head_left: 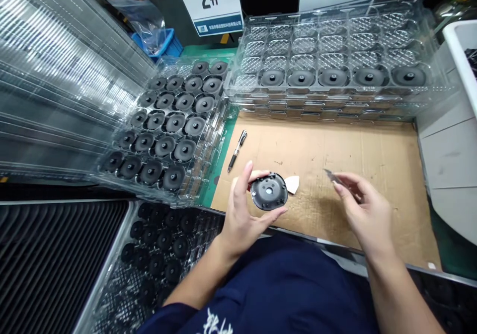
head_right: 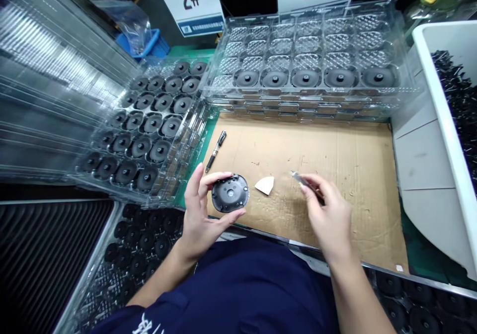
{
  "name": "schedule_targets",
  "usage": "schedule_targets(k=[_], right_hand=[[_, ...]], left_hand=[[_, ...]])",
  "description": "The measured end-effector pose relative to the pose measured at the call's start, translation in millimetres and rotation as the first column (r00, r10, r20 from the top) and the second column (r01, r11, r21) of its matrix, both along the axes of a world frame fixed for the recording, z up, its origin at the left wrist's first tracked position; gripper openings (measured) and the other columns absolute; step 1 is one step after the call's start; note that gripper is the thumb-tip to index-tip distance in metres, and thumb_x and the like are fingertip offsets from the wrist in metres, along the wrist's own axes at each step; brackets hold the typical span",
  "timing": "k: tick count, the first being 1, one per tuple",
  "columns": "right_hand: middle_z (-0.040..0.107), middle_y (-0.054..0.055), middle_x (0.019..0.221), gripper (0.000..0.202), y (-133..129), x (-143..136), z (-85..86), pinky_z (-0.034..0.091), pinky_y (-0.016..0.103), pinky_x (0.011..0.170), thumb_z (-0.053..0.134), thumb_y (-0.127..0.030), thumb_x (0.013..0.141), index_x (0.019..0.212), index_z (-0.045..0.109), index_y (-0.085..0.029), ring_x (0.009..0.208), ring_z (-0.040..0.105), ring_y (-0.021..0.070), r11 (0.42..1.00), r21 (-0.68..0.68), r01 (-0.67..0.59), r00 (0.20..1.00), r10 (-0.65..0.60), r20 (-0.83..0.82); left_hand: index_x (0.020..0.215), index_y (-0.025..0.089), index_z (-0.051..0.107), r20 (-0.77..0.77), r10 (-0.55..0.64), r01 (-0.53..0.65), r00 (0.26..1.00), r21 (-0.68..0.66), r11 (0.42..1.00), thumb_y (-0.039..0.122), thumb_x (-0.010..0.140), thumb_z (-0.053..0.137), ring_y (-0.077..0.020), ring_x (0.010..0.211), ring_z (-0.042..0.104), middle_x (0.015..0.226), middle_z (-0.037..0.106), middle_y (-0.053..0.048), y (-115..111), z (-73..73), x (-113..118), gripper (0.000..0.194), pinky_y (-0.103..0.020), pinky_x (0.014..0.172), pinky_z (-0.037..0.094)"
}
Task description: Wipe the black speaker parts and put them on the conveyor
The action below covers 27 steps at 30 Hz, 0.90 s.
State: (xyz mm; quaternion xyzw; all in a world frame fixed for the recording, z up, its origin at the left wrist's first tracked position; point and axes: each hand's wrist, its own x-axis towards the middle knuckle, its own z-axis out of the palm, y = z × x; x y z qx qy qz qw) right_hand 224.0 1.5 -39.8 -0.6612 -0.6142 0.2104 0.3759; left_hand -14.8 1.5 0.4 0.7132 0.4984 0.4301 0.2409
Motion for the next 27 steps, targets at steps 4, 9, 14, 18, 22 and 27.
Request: schedule_targets(k=[4,9,14,18,22,27], right_hand=[[0.066,0.002,0.099,0.023,-10.1,-37.1,58.9,0.048,0.028,0.079,0.059,-0.017,0.084,0.105,0.063,-0.024,0.089,0.059,0.0144,0.957,0.073,-0.282,0.958,0.285,-0.039],[0.066,0.002,0.100,0.029,-10.4,-56.9,82.1,0.047,0.029,0.082,0.057,-0.009,0.083,0.110,0.062,-0.020,0.089,0.057,0.0140,0.918,0.107,-0.381,0.924,0.383,0.002],[0.066,0.002,0.100,0.030,-11.4,-58.4,79.0,0.046,0.030,0.082,0.057,-0.009,0.083,0.110,0.062,-0.020,0.089,0.056,0.0146,0.918,0.104,-0.383,0.923,0.384,0.015],[0.066,0.002,0.100,0.030,-12.8,-58.6,79.9,0.046,0.030,0.081,0.057,-0.010,0.083,0.111,0.062,-0.020,0.088,0.056,0.0150,0.918,0.087,-0.386,0.923,0.384,0.033],[0.066,0.002,0.100,0.030,-13.2,-58.4,80.1,0.046,0.031,0.081,0.057,-0.011,0.083,0.111,0.062,-0.020,0.088,0.056,0.0154,0.920,0.082,-0.384,0.923,0.382,0.043],[0.066,0.002,0.101,0.030,-13.1,-58.6,79.2,0.046,0.031,0.081,0.057,-0.010,0.084,0.112,0.061,-0.020,0.089,0.056,0.0158,0.918,0.089,-0.387,0.922,0.385,0.034]], left_hand=[[0.143,0.023,0.019,-0.059,0.171,-0.166,0.983,0.082,0.983,0.024,0.060,0.081,-0.0260,0.111,0.054,0.119,0.055,-0.013,-1.6,1.8,-1.4,0.104,-0.046,0.100,0.042],[0.143,0.026,0.019,-0.084,0.223,-0.207,0.971,0.165,0.964,0.027,0.060,0.081,-0.0267,0.111,0.053,0.122,0.054,-0.013,-2.4,4.8,-2.3,0.104,-0.046,0.096,0.045],[0.143,0.027,0.021,-0.104,0.242,-0.217,0.965,0.210,0.953,0.025,0.059,0.082,-0.0265,0.108,0.055,0.120,0.056,-0.012,-2.6,6.0,-3.3,0.104,-0.046,0.093,0.045],[0.143,0.026,0.022,-0.127,0.256,-0.222,0.958,0.234,0.947,0.028,0.060,0.081,-0.0261,0.107,0.055,0.120,0.057,-0.012,-2.2,5.3,-4.0,0.101,-0.045,0.093,0.045],[0.143,0.026,0.022,-0.133,0.261,-0.225,0.956,0.239,0.945,0.029,0.059,0.081,-0.0260,0.107,0.055,0.120,0.057,-0.012,-1.9,5.3,-4.0,0.102,-0.045,0.093,0.045],[0.143,0.026,0.023,-0.131,0.256,-0.221,0.958,0.235,0.947,0.026,0.056,0.083,-0.0262,0.107,0.055,0.119,0.057,-0.012,-2.0,6.5,-3.3,0.105,-0.045,0.093,0.045]])
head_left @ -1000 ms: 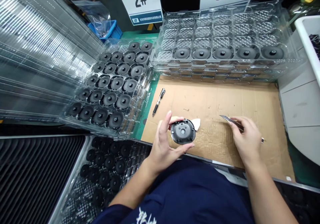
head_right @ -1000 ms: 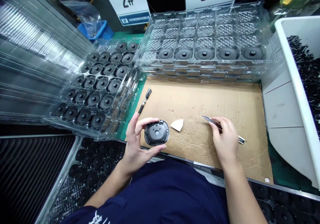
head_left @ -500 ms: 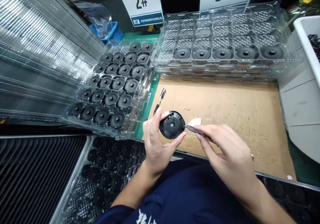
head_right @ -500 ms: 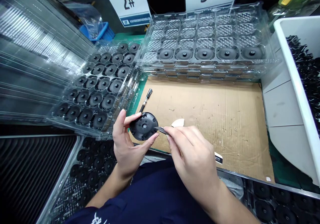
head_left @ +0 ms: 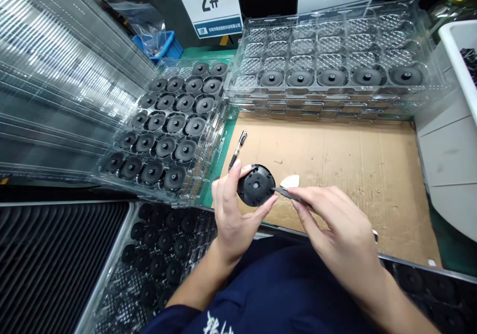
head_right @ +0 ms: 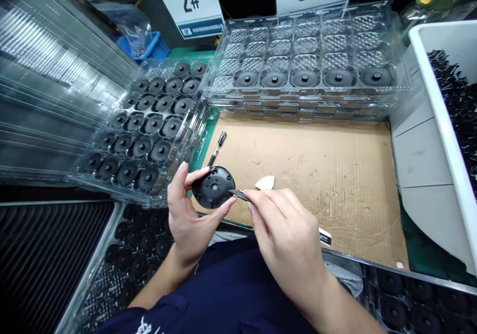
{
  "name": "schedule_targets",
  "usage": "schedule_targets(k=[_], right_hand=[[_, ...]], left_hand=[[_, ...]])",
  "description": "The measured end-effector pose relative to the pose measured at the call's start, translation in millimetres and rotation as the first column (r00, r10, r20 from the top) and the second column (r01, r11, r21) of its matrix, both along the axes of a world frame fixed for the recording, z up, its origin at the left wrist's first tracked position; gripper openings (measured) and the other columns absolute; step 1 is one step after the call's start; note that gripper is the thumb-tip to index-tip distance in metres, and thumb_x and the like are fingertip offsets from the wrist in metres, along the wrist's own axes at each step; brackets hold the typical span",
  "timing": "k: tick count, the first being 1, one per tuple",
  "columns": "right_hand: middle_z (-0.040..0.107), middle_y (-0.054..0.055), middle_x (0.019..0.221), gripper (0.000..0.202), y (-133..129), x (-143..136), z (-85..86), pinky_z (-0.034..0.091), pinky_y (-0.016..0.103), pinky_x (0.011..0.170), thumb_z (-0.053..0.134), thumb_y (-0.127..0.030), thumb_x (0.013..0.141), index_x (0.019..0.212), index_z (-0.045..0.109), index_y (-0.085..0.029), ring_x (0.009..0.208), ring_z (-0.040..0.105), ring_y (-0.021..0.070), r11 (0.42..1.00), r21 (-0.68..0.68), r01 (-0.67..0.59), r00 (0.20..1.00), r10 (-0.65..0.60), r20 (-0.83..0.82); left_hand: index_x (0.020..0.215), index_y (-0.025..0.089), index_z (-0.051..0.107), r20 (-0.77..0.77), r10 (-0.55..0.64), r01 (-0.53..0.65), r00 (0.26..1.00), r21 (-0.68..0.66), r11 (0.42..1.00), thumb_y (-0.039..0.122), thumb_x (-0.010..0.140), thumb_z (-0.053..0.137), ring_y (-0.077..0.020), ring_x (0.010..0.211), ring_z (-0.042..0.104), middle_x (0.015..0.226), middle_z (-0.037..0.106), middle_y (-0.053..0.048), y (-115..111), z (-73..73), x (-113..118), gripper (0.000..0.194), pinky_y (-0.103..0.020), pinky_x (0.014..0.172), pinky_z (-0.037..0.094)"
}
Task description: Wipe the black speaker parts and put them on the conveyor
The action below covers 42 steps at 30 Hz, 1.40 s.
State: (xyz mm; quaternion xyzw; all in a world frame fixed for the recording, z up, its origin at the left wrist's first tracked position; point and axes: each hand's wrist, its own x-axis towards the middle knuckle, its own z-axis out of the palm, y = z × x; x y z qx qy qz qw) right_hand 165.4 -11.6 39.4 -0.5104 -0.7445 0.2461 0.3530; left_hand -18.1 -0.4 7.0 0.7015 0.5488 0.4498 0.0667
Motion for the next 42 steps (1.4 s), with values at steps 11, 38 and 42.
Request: schedule_targets(k=[11,38,42], right_hand=[[0.066,0.002,0.100,0.029,1.1,0.2,-3.0,0.046,0.031,0.081,0.057,-0.012,0.084,0.112,0.061,-0.019,0.088,0.056,0.0155,1.000,0.011,0.003,0.999,-0.004,0.035],[0.062,0.010,0.092,0.023,20.7,89.3,-117.6,0.043,0.045,0.083,0.058,-0.032,0.083,0.095,0.071,-0.019,0.091,0.055,0.0256,0.863,0.089,0.497,0.798,-0.495,0.345],[0.056,0.012,0.105,0.032,16.3,58.4,-94.0,0.043,0.042,0.087,0.057,-0.023,0.083,0.115,0.063,-0.019,0.099,0.053,0.0240,0.925,0.132,0.356,0.912,-0.375,0.166]], left_hand=[[0.143,0.026,0.023,0.001,0.000,0.000,1.000,-0.014,1.000,0.026,0.058,0.082,-0.0260,0.107,0.055,0.120,0.057,-0.012,1.2,-0.3,2.0,0.103,-0.045,0.093,0.045],[0.142,0.024,0.023,0.057,-0.024,0.025,0.998,-0.019,1.000,0.025,0.060,0.081,-0.0260,0.109,0.056,0.118,0.056,-0.013,0.9,0.7,4.2,0.101,-0.045,0.095,0.045],[0.142,0.026,0.024,0.046,-0.023,0.020,0.999,0.054,0.998,0.025,0.058,0.082,-0.0257,0.105,0.057,0.115,0.058,-0.012,1.3,1.1,7.9,0.102,-0.046,0.094,0.046]])
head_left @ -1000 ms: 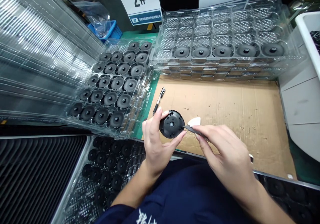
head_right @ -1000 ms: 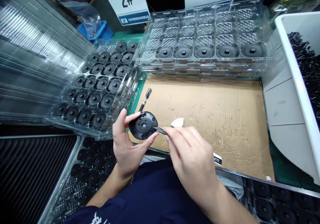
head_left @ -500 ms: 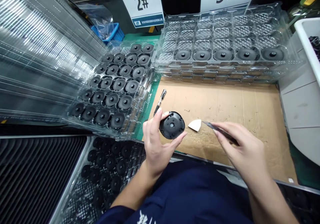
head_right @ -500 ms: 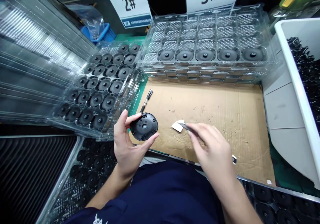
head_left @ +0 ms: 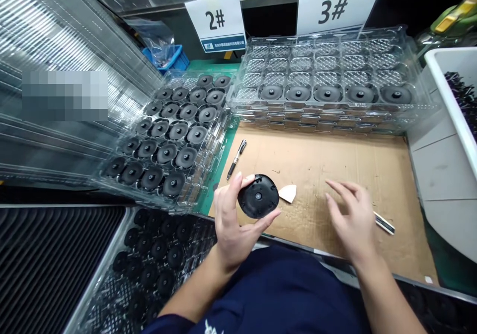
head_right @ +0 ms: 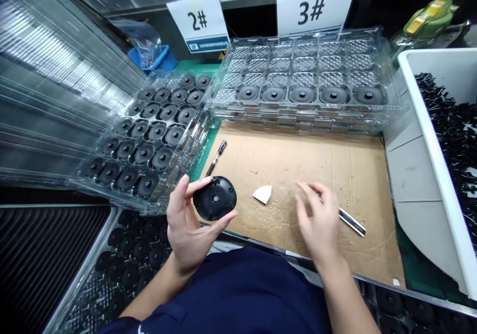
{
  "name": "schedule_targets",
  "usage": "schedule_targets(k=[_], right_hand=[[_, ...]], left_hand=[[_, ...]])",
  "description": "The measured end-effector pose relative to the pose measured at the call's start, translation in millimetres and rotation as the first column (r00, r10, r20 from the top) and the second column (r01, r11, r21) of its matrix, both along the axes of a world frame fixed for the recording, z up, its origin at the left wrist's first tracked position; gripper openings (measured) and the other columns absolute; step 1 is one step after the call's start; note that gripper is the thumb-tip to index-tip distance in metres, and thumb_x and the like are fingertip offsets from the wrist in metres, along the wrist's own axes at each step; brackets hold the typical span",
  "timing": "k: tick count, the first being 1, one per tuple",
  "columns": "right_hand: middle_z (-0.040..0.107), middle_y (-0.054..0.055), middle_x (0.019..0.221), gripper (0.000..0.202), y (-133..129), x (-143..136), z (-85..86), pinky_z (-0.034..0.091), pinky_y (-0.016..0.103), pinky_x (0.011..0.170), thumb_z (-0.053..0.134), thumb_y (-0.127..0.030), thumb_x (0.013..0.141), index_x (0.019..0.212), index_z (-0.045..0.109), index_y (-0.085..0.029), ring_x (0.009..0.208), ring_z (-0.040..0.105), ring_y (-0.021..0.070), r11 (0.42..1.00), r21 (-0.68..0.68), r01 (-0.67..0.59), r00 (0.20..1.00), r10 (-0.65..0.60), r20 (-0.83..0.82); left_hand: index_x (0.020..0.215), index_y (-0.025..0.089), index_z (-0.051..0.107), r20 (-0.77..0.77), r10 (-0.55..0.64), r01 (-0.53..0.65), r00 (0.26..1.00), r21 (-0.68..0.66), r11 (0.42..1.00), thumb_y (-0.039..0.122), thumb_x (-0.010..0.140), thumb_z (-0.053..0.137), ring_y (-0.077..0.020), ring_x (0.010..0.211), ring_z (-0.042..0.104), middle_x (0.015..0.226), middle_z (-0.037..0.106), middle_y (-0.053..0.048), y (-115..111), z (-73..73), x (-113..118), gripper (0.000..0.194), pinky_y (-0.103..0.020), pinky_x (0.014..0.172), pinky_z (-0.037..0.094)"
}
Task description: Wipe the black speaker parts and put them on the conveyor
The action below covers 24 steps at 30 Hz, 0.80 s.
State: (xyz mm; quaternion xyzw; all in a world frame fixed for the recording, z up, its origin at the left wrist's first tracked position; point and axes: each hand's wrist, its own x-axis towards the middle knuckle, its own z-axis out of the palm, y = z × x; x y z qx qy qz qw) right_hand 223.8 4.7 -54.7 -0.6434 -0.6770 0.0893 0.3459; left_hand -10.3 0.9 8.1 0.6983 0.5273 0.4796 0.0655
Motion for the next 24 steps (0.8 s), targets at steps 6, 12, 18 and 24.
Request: schedule_targets(k=[6,12,18,24], right_hand=[[0.055,0.011,0.111,0.057,-8.6,-52.2,58.0,0.042,0.040,0.083,0.059,-0.008,0.079,0.133,0.047,-0.023,0.095,0.053,0.0205,0.811,0.215,-0.545,0.820,0.568,-0.067],[0.064,0.003,0.084,0.034,-0.1,-49.2,71.1,0.039,0.039,0.079,0.058,-0.008,0.080,0.112,0.061,-0.019,0.078,0.051,0.0158,0.717,0.279,-0.638,0.687,0.694,-0.213],[0.061,0.003,0.080,0.042,35.1,-45.9,59.1,0.039,0.031,0.070,0.059,-0.017,0.085,0.126,0.051,-0.019,0.075,0.051,0.0148,0.674,0.120,-0.729,0.654,0.738,-0.166],[0.057,-0.002,0.061,0.022,59.7,-66.3,57.1,0.037,0.021,0.054,0.048,-0.025,0.091,0.076,0.062,-0.019,0.053,0.050,0.0092,0.741,0.111,-0.662,0.669,0.651,-0.358]], left_hand=[[0.142,0.025,0.024,-0.050,0.004,-0.003,0.999,0.031,1.000,0.019,0.057,0.082,-0.0254,0.104,0.058,0.115,0.059,-0.012,-2.1,3.9,0.4,0.103,-0.044,0.092,0.046],[0.143,0.023,0.022,-0.107,0.081,-0.081,0.991,0.006,0.997,0.022,0.057,0.082,-0.0248,0.105,0.056,0.116,0.058,-0.013,-5.9,5.8,-4.0,0.104,-0.042,0.093,0.045],[0.137,0.024,0.033,0.337,-0.004,0.169,0.942,-0.462,0.871,0.035,0.065,0.077,-0.0211,0.111,0.053,0.119,0.057,-0.010,0.3,13.1,2.2,0.085,-0.035,0.099,0.040],[0.081,0.011,0.059,0.756,0.282,0.546,0.591,-0.632,0.551,0.067,0.068,0.057,-0.0110,0.058,0.056,0.068,0.061,-0.006,13.6,2.4,-6.4,0.058,-0.023,0.059,0.046]])
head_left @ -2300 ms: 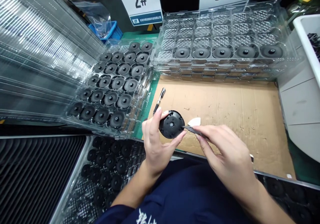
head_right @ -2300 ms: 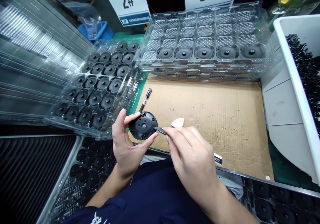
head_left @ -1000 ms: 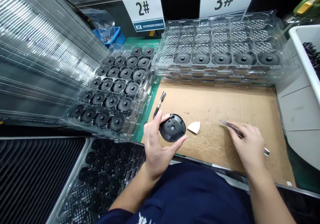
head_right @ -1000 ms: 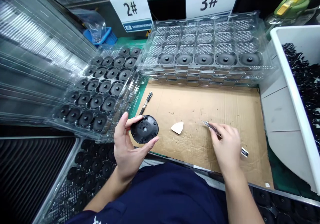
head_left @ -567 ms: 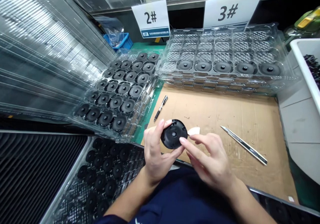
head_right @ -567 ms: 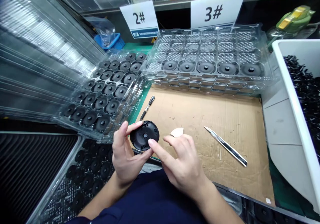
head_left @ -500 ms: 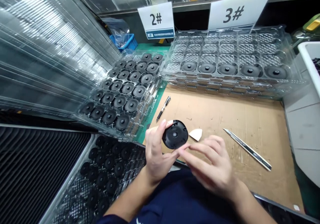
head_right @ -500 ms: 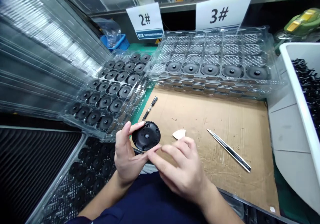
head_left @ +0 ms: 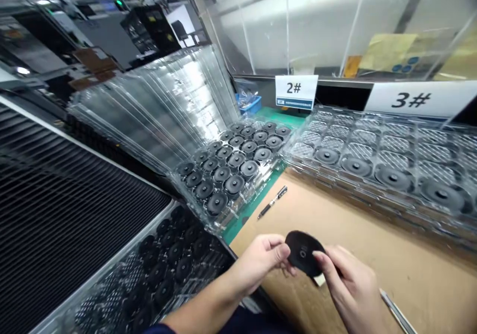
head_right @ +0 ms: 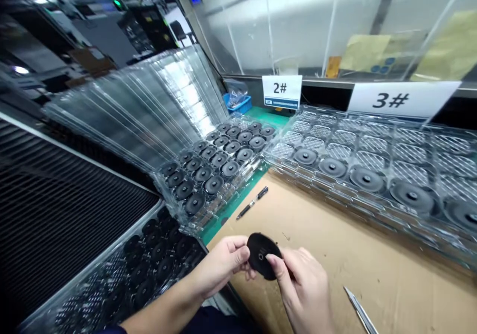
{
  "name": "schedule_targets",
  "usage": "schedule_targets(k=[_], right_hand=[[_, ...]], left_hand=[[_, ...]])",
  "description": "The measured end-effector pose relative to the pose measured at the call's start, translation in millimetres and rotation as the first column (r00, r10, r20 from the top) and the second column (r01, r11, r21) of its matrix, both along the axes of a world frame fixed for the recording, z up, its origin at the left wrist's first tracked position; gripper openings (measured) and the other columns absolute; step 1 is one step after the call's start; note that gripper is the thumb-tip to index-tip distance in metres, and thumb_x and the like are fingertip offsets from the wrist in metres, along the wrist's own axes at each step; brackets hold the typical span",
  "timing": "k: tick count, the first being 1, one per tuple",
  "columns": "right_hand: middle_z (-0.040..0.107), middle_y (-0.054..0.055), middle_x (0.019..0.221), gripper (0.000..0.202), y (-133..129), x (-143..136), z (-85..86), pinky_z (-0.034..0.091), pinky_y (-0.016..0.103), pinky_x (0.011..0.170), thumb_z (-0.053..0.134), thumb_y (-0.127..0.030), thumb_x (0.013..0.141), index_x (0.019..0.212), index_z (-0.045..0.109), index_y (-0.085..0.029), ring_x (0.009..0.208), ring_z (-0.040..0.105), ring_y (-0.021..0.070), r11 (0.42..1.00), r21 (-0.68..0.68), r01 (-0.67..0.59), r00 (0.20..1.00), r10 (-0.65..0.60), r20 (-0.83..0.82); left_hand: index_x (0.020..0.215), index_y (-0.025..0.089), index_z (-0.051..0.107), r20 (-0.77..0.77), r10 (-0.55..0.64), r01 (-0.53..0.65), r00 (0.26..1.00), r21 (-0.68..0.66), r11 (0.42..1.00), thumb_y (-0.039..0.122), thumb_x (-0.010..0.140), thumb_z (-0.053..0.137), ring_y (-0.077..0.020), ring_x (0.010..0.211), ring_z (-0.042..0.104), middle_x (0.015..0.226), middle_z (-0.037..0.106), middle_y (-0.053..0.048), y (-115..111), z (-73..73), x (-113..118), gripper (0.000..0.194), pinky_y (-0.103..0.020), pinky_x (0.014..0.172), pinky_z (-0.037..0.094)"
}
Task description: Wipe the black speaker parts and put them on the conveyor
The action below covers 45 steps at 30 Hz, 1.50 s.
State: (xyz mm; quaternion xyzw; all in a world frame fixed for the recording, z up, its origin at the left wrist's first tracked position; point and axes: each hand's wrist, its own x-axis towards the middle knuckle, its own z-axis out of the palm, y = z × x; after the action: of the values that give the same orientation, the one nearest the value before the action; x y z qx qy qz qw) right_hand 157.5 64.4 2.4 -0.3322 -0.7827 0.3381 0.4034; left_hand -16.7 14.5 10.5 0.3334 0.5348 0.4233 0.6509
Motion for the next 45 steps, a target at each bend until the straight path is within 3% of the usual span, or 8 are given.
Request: schedule_targets(k=[4,9,17,25,30,34,38,45], right_hand=[[0.051,-0.002,0.049,0.043,26.5,-23.8,-11.8,0.037,0.019,0.049,0.038,-0.037,0.094,0.064,0.063,-0.019,0.046,0.049,0.0090,0.984,-0.171,-0.057,0.998,0.060,0.010],[0.051,-0.002,0.045,0.050,77.9,-50.5,-52.0,0.036,0.020,0.048,0.039,-0.049,0.091,0.061,0.066,-0.019,0.042,0.048,0.0102,0.959,-0.277,0.058,0.989,-0.019,0.144],[0.068,0.000,0.063,0.048,92.5,-57.0,-99.9,0.046,0.019,0.060,0.034,-0.043,0.094,0.065,0.067,-0.022,0.062,0.066,0.0146,0.965,-0.258,-0.054,0.989,0.088,0.121],[0.062,0.001,0.051,0.054,96.9,-69.2,-119.4,0.038,0.020,0.051,0.028,-0.039,0.095,0.055,0.057,-0.021,0.050,0.061,0.0127,0.988,-0.143,-0.064,0.983,0.087,0.161],[0.062,-0.001,0.051,0.051,96.9,-72.3,-125.4,0.034,0.020,0.050,0.029,-0.036,0.095,0.054,0.054,-0.021,0.048,0.060,0.0109,0.993,-0.090,-0.072,0.981,0.087,0.171],[0.062,-0.001,0.052,0.051,96.7,-72.6,-125.4,0.035,0.020,0.052,0.029,-0.036,0.095,0.055,0.055,-0.021,0.050,0.061,0.0112,0.991,-0.121,-0.055,0.983,0.075,0.169],[0.062,0.000,0.053,0.052,97.2,-71.8,-118.2,0.034,0.020,0.051,0.029,-0.038,0.095,0.055,0.057,-0.021,0.051,0.060,0.0109,0.981,-0.189,-0.035,0.982,0.069,0.174],[0.067,0.003,0.062,0.058,100.4,-65.7,-96.4,0.037,0.020,0.056,0.025,-0.046,0.095,0.063,0.065,-0.021,0.059,0.061,0.0127,0.960,-0.275,-0.058,0.971,0.118,0.206]], left_hand=[[0.072,0.012,0.053,-0.160,0.093,-0.090,0.983,0.024,0.996,0.071,0.074,0.046,-0.0085,0.049,0.051,0.061,0.058,-0.004,6.7,2.4,-32.3,0.059,-0.020,0.048,0.040],[0.067,0.013,0.058,-0.510,0.081,-0.010,0.856,0.140,0.990,0.065,0.074,0.052,-0.0131,0.052,0.058,0.058,0.063,-0.005,25.1,39.0,-90.8,0.053,-0.023,0.050,0.044],[0.080,0.027,0.073,-0.965,0.027,0.391,0.259,0.131,0.911,0.045,0.078,0.060,-0.0227,0.105,0.059,0.110,0.068,-0.004,129.4,92.1,-152.9,0.022,-0.040,0.100,0.038],[0.104,0.014,0.061,-0.982,0.146,0.291,-0.118,0.106,0.951,0.036,0.085,0.055,-0.0242,0.114,0.051,0.119,0.058,-0.010,315.0,78.8,-221.6,0.030,-0.051,0.098,0.038],[0.113,0.014,0.055,-0.968,0.152,0.135,-0.199,0.126,0.983,0.034,0.087,0.053,-0.0212,0.099,0.058,0.114,0.058,-0.009,362.9,39.1,-228.7,0.033,-0.043,0.084,0.050],[0.118,0.016,0.052,-0.954,0.182,0.100,-0.237,0.163,0.982,0.034,0.087,0.053,-0.0234,0.107,0.054,0.122,0.053,-0.010,355.4,13.7,-226.1,0.036,-0.047,0.090,0.046],[0.118,0.016,0.053,-0.957,0.184,0.146,-0.226,0.154,0.977,0.035,0.087,0.052,-0.0275,0.124,0.043,0.134,0.046,-0.011,304.7,18.3,-228.1,0.037,-0.054,0.101,0.035],[0.106,0.022,0.067,-0.980,0.129,0.209,-0.151,0.096,0.973,0.053,0.085,0.037,-0.0266,0.135,0.033,0.138,0.048,-0.008,95.4,48.3,-221.1,0.047,-0.043,0.110,0.030]])
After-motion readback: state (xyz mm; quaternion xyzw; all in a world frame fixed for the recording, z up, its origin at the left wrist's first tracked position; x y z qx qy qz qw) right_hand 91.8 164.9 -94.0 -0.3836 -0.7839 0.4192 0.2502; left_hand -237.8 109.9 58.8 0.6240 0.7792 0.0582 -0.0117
